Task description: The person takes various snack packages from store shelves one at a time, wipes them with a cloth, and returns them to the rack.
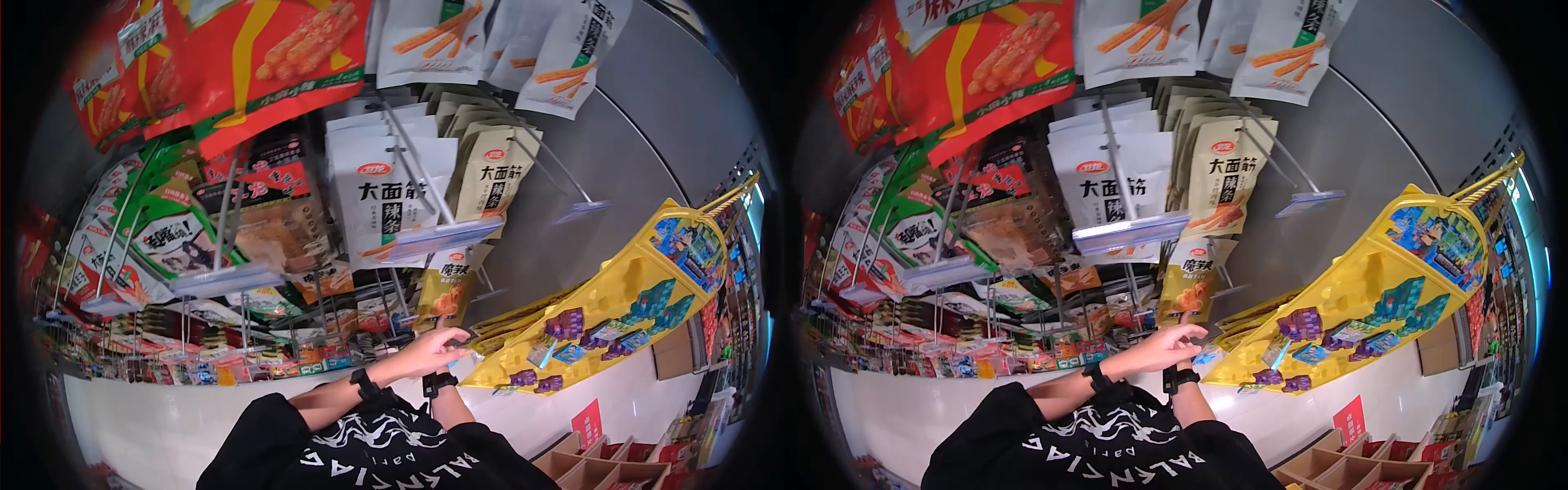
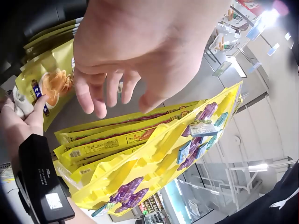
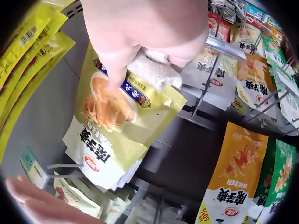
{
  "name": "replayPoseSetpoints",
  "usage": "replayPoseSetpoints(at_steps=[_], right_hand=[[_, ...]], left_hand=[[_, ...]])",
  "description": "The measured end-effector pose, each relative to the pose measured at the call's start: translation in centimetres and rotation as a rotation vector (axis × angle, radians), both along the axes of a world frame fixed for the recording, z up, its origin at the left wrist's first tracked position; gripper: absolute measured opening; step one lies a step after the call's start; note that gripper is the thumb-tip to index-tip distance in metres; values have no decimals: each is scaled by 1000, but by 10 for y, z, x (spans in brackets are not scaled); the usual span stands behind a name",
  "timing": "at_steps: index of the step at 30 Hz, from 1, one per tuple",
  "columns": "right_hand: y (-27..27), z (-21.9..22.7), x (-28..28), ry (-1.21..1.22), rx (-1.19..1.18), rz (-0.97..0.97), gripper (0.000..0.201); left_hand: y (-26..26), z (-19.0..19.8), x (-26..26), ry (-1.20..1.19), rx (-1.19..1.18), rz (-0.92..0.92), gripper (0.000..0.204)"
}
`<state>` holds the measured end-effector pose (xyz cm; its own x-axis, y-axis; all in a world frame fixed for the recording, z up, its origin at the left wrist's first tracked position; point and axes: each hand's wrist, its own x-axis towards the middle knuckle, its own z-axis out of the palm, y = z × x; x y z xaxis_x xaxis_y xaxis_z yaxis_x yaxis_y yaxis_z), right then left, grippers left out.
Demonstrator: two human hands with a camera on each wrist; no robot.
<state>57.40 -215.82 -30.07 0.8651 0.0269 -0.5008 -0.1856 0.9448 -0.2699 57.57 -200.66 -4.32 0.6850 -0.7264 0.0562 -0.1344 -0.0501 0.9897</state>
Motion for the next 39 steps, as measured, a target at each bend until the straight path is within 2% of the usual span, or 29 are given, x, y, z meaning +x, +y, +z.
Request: replayPoseSetpoints(at_steps=[1,2,4,5,8,10,12,16,19,20,22,23,24,26,28,30,32,34,36,38,39], right_hand=[[0,3,5,26,4,22,39],[8,-6,-15,49,9,47,39],[-2,-13,-25,91,17,99,39],[0,-16,-29,112,19,123,39],[0,-23,-40,176,24,183,38],[6,-25,-55,209,27,219,38],[-1,-24,-79,291,-137,86,38],[-33,-47,-127,396,-206,86,33],[-60,-70,-169,480,-349,114,36],[-62,-59,-183,517,-400,135,39],[-74,-68,-237,83,-1129,275,42],[-85,-79,-244,311,-852,213,44],[-94,-91,-250,532,-571,157,45],[-88,-76,-286,476,-839,103,45],[-98,-83,-316,505,-1085,215,26],[-85,-45,-341,363,-1241,333,18],[-107,-88,-369,367,-1509,504,19],[-90,-68,-380,544,-1352,443,25],[-90,-80,-397,499,-1261,423,21],[-122,-146,-422,188,-939,580,51],[-107,-139,-419,171,-931,610,51]], left_hand=[[8,-3,-5,-37,-11,-17,46],[19,-3,-7,-25,-9,8,46],[42,-3,-10,-192,229,-154,49],[53,1,-13,-190,331,-178,54],[85,-7,-24,-223,420,-191,55],[110,-7,-40,-281,492,-83,58],[132,1,-50,-214,504,-48,61],[174,-4,-81,-228,448,115,64],[196,1,-102,-143,508,249,67],[201,-1,-109,-139,512,256,67],[216,-12,-126,-97,627,335,66],[223,-46,-140,-208,701,410,63],[231,-45,-154,-205,724,428,63],[242,-38,-176,-104,1063,320,60],[256,-56,-204,-122,1116,350,56],[269,-69,-233,-120,1010,384,55],[280,-71,-257,-103,1024,421,54],[289,-74,-283,-83,1029,417,54],[298,-76,-310,-65,1035,469,48],[308,-66,-337,2,1022,496,49],[315,-62,-350,16,1036,525,49]])
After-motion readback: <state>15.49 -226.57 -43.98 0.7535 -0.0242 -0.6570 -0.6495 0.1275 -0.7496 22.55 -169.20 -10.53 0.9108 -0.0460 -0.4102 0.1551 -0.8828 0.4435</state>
